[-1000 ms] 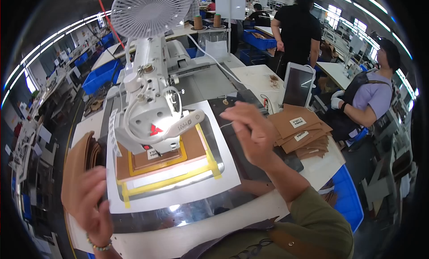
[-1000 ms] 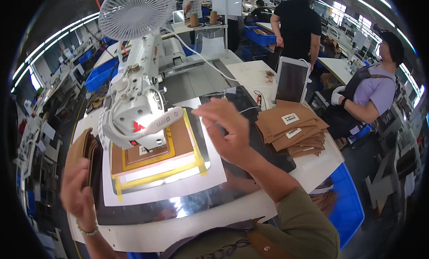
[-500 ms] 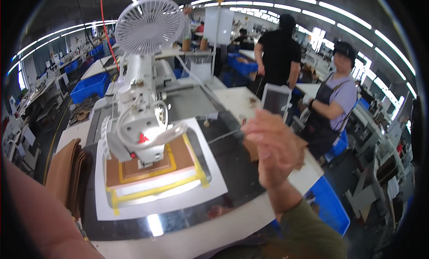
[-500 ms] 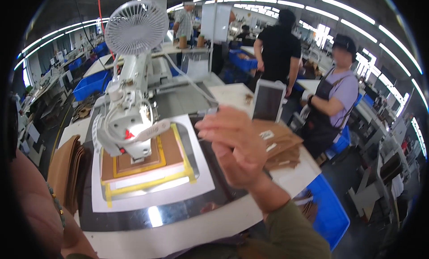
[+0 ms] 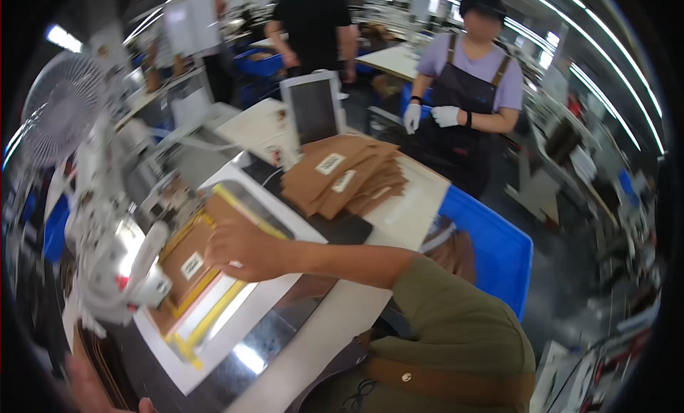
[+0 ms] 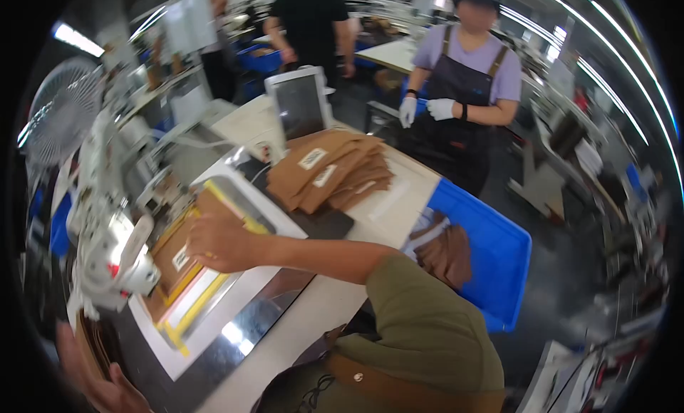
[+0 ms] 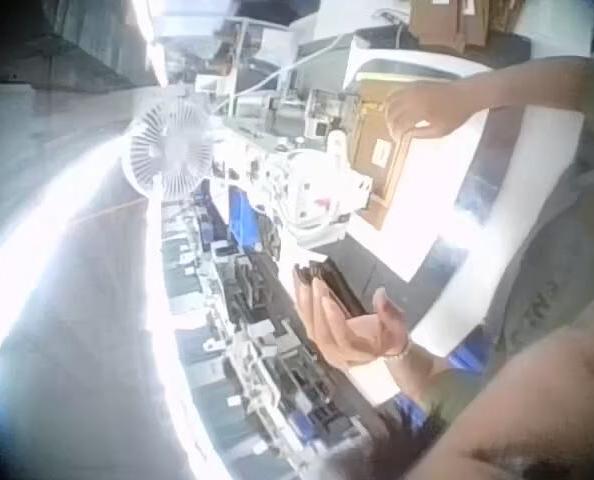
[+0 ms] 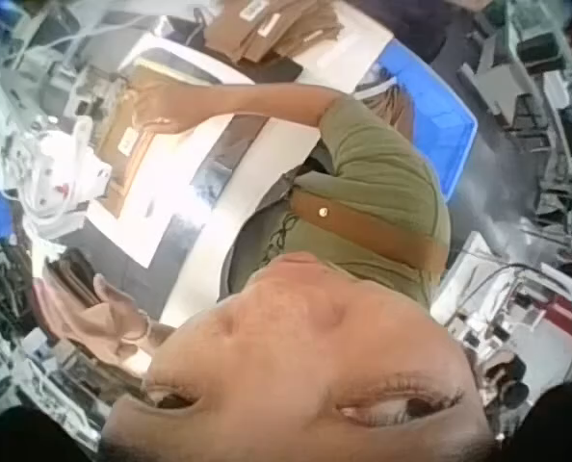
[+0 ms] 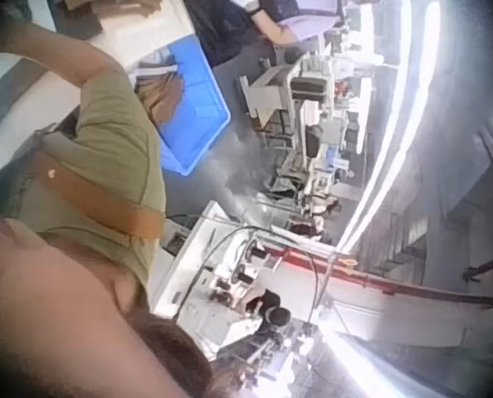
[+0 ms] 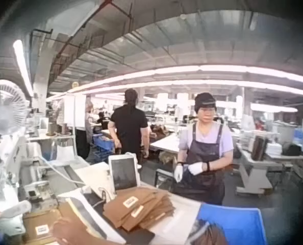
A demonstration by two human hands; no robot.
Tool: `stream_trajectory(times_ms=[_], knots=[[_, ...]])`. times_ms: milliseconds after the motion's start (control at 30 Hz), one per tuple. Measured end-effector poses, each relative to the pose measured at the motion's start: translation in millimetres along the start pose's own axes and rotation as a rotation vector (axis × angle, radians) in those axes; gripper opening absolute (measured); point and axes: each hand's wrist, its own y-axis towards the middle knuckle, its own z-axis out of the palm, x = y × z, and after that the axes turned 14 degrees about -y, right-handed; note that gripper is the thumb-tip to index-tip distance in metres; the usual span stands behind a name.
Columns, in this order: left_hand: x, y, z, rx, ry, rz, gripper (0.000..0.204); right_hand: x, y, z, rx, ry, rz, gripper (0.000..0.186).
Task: Sewing rectangular leather labels onto flat leather panels using an automated sewing machine in a leather goods factory.
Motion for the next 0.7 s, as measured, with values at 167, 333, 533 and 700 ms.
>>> stream_trajectory(times_ms=[167,333,533,700], knots=[[21.5,-186.3,39.9,0.421,-0.176,-0.706,0.031,-29.1,-46.6,26.9,-0.121,-0.085,0.154,0.011],[92.2,-336.9,22.4,0.693,0.06,-0.871,0.064,-33.1,-42.8,63.6,0.297,-0.313,0.149,0.009],[139.9,-307.2,98.9,0.622,0.144,-0.952,0.051,-52.2,-64.3,45.9,-0.033,-0.009,0.253,0.007],[140.7,-294.0,128.3,0.43,0.206,-0.943,0.039,-32.8,-58.4,43.2,0.036,-0.027,0.304,0.011]])
